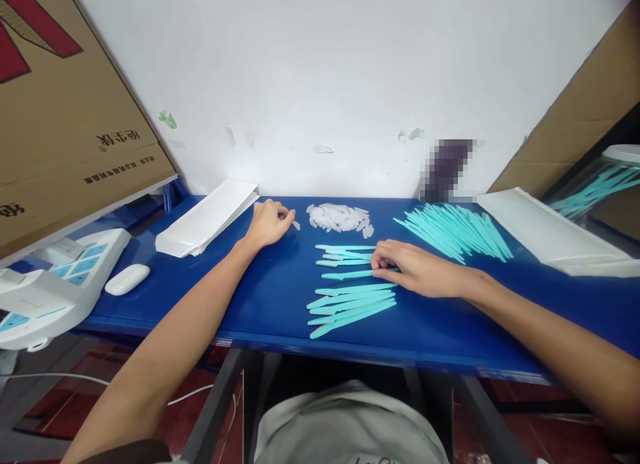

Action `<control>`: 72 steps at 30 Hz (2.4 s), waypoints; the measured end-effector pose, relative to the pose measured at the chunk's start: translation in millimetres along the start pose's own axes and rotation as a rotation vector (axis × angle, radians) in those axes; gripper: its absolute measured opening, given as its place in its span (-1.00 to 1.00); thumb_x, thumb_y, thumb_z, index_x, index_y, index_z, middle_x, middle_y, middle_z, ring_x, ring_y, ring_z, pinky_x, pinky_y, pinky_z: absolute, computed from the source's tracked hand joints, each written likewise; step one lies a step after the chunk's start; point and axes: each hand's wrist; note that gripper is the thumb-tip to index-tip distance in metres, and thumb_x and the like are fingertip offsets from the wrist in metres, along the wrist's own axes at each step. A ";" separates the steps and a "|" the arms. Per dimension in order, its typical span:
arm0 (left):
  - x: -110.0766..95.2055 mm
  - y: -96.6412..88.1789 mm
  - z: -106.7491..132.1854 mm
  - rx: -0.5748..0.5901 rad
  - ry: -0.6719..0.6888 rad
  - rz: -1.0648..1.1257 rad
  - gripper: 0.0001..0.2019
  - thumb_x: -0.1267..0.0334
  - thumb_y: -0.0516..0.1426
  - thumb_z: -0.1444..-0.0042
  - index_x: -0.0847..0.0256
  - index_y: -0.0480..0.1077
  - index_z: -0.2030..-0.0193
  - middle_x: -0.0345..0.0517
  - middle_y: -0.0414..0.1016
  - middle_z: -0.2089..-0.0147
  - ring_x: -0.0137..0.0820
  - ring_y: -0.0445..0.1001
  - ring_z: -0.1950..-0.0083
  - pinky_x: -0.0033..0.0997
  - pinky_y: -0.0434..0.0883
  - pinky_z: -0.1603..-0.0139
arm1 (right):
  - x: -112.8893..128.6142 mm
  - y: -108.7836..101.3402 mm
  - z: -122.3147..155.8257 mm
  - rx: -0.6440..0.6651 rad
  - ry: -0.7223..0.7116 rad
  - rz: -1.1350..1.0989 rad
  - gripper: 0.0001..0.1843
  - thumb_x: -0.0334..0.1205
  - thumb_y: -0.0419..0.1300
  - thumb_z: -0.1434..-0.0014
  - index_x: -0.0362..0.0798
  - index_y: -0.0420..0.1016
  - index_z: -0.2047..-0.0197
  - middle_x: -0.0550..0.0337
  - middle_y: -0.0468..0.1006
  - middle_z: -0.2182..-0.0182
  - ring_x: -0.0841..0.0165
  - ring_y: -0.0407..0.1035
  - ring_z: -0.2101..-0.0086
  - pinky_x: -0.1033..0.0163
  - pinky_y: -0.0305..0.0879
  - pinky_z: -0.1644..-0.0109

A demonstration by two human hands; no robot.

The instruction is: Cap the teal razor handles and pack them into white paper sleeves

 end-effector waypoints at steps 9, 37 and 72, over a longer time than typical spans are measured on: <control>13.4 -14.2 4.0 0.211 0.002 -0.119 -0.57 0.12 0.07 -0.25 0.17 0.53 -0.17 -0.15 0.56 0.49 -0.26 0.52 0.41 -0.36 0.34 0.28 | 1.4 0.7 -3.5 -0.248 0.078 0.053 -0.70 0.00 0.00 -0.42 0.01 0.40 0.23 0.09 0.61 0.29 0.20 0.45 0.26 0.09 0.26 0.10; -50.7 -8.6 13.3 0.286 0.250 0.275 -0.76 0.06 0.19 -0.25 0.20 0.50 0.25 -0.14 0.53 0.28 -0.42 0.34 0.37 -0.41 0.26 0.31 | -4.5 3.0 -2.1 -0.318 0.113 0.194 -0.70 -0.02 -0.07 -0.44 0.03 0.38 0.16 0.15 0.54 0.43 0.21 0.34 0.35 0.16 0.19 0.22; -41.6 19.3 10.2 0.152 0.184 0.032 -0.59 0.09 -0.09 -0.43 0.18 0.41 -0.21 0.08 0.45 -0.19 -0.11 0.37 -0.20 0.00 0.30 -0.25 | 21.5 -1.0 1.7 0.101 -0.052 -0.044 -0.63 -0.02 0.14 -0.34 -0.08 0.68 0.10 0.23 0.49 0.57 0.43 0.25 0.58 0.25 0.17 0.37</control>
Point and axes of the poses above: each hand's wrist, its own z-axis away from the middle knuckle, its own y-axis out of the palm, x = y × z
